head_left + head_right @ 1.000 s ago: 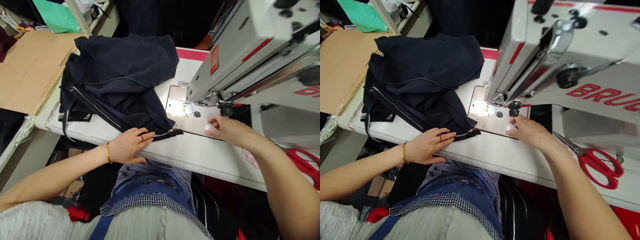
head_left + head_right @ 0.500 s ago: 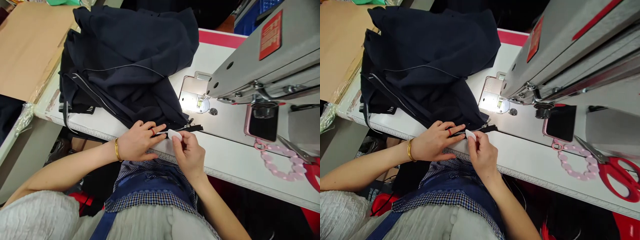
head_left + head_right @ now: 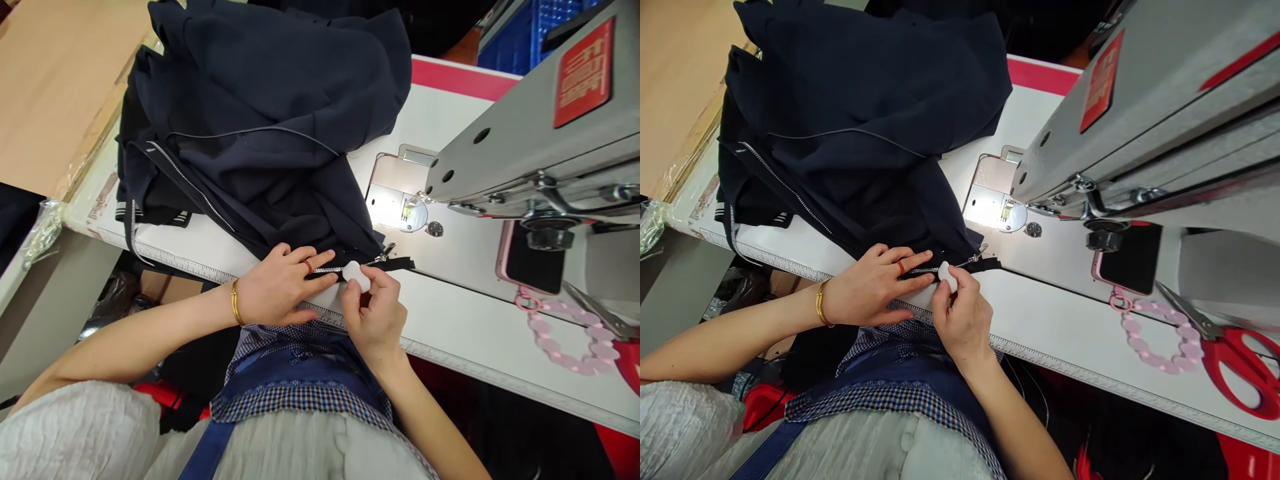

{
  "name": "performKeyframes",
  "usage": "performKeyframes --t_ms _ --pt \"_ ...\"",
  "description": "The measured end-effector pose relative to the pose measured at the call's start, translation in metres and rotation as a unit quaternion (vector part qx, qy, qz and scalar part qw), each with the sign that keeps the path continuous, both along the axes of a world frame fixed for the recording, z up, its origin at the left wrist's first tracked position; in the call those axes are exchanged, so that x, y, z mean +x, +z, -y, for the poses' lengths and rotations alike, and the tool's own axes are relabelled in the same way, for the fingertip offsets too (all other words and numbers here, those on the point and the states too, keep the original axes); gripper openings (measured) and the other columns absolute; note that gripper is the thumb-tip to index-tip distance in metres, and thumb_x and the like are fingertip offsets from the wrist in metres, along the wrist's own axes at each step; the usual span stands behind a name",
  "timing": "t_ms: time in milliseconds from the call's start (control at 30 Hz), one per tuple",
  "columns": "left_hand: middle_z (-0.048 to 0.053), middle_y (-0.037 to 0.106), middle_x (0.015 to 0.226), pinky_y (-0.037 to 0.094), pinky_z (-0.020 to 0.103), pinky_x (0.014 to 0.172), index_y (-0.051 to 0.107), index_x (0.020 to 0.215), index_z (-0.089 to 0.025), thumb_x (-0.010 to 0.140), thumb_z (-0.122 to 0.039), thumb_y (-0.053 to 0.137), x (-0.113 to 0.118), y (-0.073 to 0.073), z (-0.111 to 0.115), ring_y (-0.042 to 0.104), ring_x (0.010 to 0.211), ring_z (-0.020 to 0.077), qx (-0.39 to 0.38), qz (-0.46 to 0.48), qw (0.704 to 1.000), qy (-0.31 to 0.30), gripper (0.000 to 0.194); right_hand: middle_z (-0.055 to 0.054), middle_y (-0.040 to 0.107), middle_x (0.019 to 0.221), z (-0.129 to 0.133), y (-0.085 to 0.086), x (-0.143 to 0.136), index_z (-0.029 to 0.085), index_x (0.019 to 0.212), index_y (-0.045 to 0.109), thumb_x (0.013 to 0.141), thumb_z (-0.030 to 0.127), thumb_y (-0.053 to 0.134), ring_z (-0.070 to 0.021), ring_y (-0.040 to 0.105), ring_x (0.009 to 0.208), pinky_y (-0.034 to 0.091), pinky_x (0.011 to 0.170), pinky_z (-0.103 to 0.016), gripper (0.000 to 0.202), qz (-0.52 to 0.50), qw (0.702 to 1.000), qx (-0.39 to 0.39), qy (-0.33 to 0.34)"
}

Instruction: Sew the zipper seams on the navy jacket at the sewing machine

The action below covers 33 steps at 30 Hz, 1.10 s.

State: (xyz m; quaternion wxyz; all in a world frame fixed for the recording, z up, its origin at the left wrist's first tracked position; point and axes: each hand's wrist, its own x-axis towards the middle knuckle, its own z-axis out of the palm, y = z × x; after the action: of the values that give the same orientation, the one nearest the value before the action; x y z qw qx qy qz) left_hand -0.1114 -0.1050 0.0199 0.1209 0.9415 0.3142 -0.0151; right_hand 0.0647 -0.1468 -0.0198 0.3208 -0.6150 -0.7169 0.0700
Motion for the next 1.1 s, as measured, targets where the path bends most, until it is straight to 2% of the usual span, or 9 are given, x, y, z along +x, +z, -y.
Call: performKeyframes --t_ms 300,467,667,1100 --pt "0.012 0.032 0.137 0.032 0.038 0.077 0.042 0.121 -0.022 0.079 -0.049 0.048 -0.001 0.0 0.002 0.037 0.113 0.0281 0.011 0.003 1.0 0.005 0.05 -0.001 0.062 0.072 -0.001 0.004 0.002 0.014 0.11 0.045 0.082 0.018 0.049 -0.0085 0.053 0.045 0.044 0.047 -0.02 0.029 0.008 0.997 0.073 -0.022" --pt "0.013 0.032 0.137 0.031 0.038 0.076 0.046 0.115 -0.02 0.076 -0.049 0.052 0.001 0.0 0.003 0.037 0.112 0.0286 0.01 -0.002 1.0 0.011 0.049 -0.005 0.065 0.081 0.001 0.0 -0.003 0.012 0.108 0.046 0.085 0.02 0.046 -0.0103 0.057 0.05 0.046 0.051 -0.021 0.025 0.041 0.997 0.053 0.025" --pt "0.012 0.031 0.137 0.031 0.038 0.076 0.047 0.111 -0.021 0.075 -0.05 0.052 0.002 -0.001 0.004 0.037 0.113 0.0289 0.009 -0.003 1.0 0.014 0.047 -0.006 0.065 0.084 0.0 -0.005 -0.004 0.012 0.107 0.047 0.086 0.021 0.044 -0.0114 0.061 0.057 0.047 0.055 -0.02 0.023 0.061 0.997 0.045 0.029" --pt "0.013 0.031 0.137 0.031 0.039 0.076 0.046 0.111 -0.02 0.075 -0.05 0.053 0.001 -0.001 0.005 0.036 0.112 0.0293 0.012 0.001 1.0 0.014 0.047 -0.005 0.066 0.081 0.001 -0.005 -0.005 0.013 0.103 0.05 0.084 0.019 0.045 -0.0115 0.061 0.057 0.046 0.053 -0.02 0.021 0.053 0.997 0.042 0.03"
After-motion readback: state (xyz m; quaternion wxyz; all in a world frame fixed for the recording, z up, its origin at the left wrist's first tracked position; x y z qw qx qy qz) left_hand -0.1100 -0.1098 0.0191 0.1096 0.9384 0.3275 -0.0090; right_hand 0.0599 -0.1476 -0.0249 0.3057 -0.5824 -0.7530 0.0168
